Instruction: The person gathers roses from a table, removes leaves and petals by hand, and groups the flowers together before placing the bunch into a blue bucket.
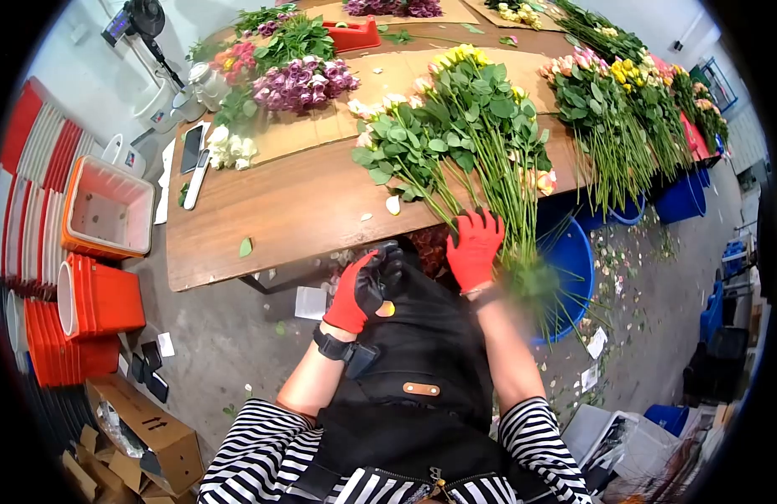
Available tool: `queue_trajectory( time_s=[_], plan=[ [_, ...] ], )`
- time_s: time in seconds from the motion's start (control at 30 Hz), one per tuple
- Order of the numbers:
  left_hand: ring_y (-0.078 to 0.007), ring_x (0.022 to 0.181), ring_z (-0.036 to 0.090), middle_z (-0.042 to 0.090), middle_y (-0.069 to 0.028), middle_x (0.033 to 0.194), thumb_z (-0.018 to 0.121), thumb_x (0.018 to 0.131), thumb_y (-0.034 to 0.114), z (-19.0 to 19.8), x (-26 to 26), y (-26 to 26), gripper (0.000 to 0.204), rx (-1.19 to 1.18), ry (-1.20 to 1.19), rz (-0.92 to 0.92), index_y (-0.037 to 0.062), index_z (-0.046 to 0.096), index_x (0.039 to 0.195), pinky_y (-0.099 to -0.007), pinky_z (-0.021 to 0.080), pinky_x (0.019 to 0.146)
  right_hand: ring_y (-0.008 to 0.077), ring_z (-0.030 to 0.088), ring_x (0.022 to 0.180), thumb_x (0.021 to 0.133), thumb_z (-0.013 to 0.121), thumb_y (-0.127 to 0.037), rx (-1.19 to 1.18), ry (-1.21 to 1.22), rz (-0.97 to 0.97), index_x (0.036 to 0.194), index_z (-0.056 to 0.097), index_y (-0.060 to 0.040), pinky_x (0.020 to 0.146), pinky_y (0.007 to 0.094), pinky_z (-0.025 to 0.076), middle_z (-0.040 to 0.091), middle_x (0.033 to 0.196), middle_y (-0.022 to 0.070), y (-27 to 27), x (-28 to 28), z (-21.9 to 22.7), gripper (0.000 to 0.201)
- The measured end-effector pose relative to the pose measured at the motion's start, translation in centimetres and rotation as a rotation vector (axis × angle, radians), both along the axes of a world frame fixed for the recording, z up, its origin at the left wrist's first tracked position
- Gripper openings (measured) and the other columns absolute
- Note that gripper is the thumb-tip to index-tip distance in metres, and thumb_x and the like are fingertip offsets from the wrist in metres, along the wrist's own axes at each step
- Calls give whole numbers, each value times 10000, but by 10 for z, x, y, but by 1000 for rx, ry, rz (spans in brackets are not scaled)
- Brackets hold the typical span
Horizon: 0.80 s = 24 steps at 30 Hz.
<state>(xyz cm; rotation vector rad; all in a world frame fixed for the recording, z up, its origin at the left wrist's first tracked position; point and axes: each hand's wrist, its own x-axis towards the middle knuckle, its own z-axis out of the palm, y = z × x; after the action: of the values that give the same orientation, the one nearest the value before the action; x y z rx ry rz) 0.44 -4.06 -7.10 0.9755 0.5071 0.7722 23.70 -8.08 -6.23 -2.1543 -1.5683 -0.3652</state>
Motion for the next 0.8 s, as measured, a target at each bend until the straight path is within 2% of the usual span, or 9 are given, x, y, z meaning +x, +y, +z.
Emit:
queue_trajectory(
  time_s=[0.17, 0.27, 0.4, 0.43, 0.53, 0.57, 0.67, 0.7, 0.8],
  plan=[
    [-166, 1112, 593, 610, -103, 1254, 536, 954, 14, -12, 1, 25, 361, 439, 240, 248, -17, 531, 1314, -306, 481, 951, 344, 547, 1065, 753, 721, -130, 138, 406, 45, 1061, 648, -105, 948, 463, 408, 624, 1103, 107, -42, 5, 16, 317],
    [-159, 1098, 599, 616, -76, 1238, 517, 982, 82, 6, 10, 53, 344, -328, -165, 240, 24, 540, 1321, -293, 486, 927, 345, 582, 965, 772, 718, -102, 139, 435, 86, 1075, 650, -90, 841, 416, 461, 637, 1043, 114, -76, -8, 26, 311],
    [-173, 1100, 604, 614, -88, 1261, 572, 958, 86, 39, 16, 65, 358, -230, -190, 226, 21, 544, 1309, -307, 491, 939, 341, 592, 964, 759, 722, -98, 189, 393, 162, 1088, 648, -90, 858, 426, 458, 645, 1069, 104, -116, -17, 5, 337],
    [-186, 1094, 613, 626, -97, 1243, 644, 888, -7, 34, 13, 69, 409, 603, 284, 281, -12, 542, 1285, -309, 489, 951, 338, 594, 968, 758, 722, -100, 153, 365, 187, 1093, 648, -94, 867, 431, 454, 646, 1074, 101, -124, -18, 2, 343],
    [-185, 1081, 622, 646, -102, 1197, 673, 832, -82, 38, 13, 65, 461, 340, 88, 169, -40, 534, 1270, -298, 486, 954, 331, 596, 980, 754, 723, -109, 64, 321, 228, 1105, 647, -101, 895, 446, 441, 647, 1090, 95, -138, -21, -4, 360],
    [-177, 1067, 625, 658, -106, 1172, 655, 852, -62, 41, 14, 61, 411, 647, 308, 219, -45, 550, 1249, -293, 490, 939, 329, 595, 985, 752, 725, -113, 45, 337, 230, 1108, 646, -101, 906, 449, 436, 645, 1098, 95, -139, -21, -9, 364],
    [-171, 1041, 629, 668, -104, 1127, 653, 863, -41, 59, 18, 48, 362, 574, 214, 229, -49, 578, 1216, -284, 491, 921, 337, 572, 1058, 737, 735, -124, -8, 383, 218, 1143, 639, -90, 938, 452, 427, 620, 1183, 112, -144, -20, -26, 418],
    [-160, 1007, 627, 671, -99, 1082, 655, 871, -12, 54, 22, 46, 306, 309, 78, 223, -50, 613, 1172, -276, 488, 899, 342, 563, 1082, 734, 737, -124, -18, 377, 214, 1155, 636, -84, 944, 451, 426, 610, 1207, 120, -141, -22, -21, 434],
    [-193, 978, 633, 662, -104, 1067, 665, 877, 22, 79, 19, 31, 245, 762, 285, 389, -43, 642, 1112, -284, 479, 897, 353, 535, 1146, 716, 746, -115, 65, 413, 182, 1193, 627, -67, 967, 447, 421, 585, 1266, 142, -125, -32, 10, 493]
  ],
)
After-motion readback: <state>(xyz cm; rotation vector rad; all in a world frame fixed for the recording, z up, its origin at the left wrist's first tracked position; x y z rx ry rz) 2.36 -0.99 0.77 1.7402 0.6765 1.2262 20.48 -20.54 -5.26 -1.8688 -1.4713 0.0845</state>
